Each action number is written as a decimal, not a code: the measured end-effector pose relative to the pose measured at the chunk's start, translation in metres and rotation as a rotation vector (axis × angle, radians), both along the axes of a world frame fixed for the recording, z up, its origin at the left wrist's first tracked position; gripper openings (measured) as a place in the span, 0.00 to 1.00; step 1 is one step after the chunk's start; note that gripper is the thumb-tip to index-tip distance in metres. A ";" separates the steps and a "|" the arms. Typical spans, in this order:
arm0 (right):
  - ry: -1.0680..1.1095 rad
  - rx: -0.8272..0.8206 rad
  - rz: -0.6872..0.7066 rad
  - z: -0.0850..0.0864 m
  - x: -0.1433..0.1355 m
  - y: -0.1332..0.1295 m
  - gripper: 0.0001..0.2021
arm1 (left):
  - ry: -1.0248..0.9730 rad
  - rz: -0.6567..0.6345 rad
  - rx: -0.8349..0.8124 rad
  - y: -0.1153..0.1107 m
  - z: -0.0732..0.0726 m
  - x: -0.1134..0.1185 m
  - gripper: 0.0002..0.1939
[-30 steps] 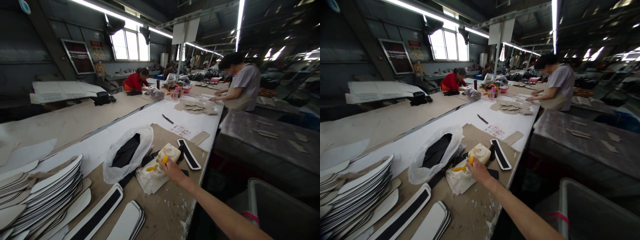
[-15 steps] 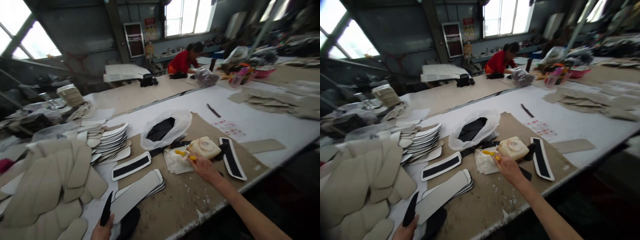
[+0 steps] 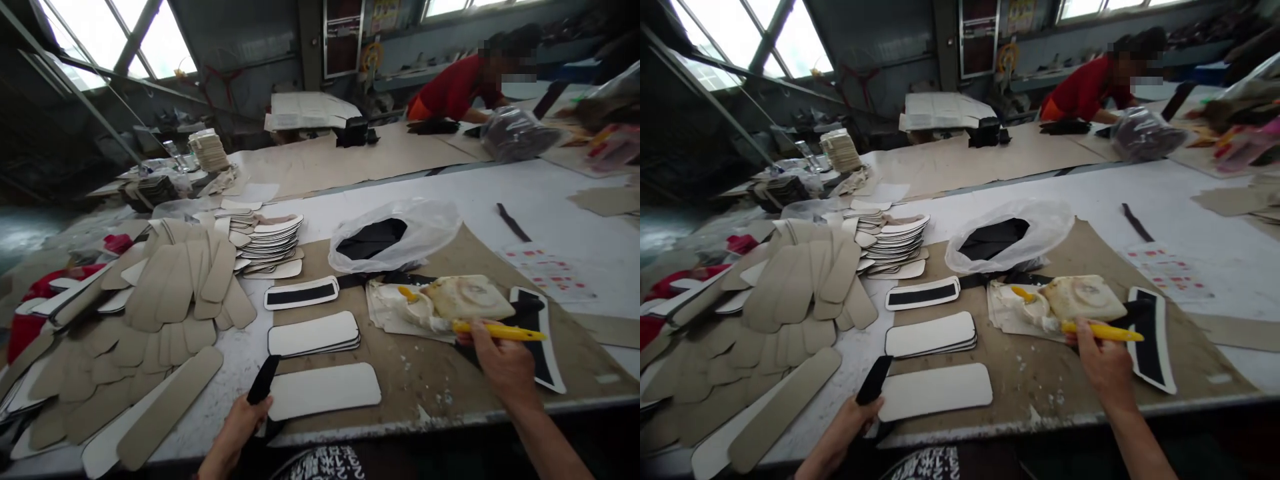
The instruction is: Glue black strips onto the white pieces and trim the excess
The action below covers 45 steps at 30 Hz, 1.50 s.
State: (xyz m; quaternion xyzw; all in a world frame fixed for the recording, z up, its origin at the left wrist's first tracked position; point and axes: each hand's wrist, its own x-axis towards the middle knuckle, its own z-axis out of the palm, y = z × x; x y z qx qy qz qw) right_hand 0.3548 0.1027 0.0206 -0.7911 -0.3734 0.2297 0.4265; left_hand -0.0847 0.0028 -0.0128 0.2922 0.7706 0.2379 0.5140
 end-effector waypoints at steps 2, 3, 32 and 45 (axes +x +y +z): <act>0.202 0.118 -0.056 0.003 -0.019 -0.017 0.17 | -0.028 -0.042 -0.026 0.004 -0.013 0.005 0.20; 0.314 0.164 -0.062 0.004 -0.033 -0.025 0.18 | -0.039 -0.058 -0.025 0.007 -0.019 0.008 0.19; -0.318 0.040 0.325 -0.054 -0.186 -0.077 0.16 | -0.127 -0.249 -0.007 0.016 -0.054 0.000 0.18; -0.578 0.138 0.502 -0.052 -0.179 -0.088 0.11 | -0.115 -0.249 0.001 0.015 -0.057 0.001 0.19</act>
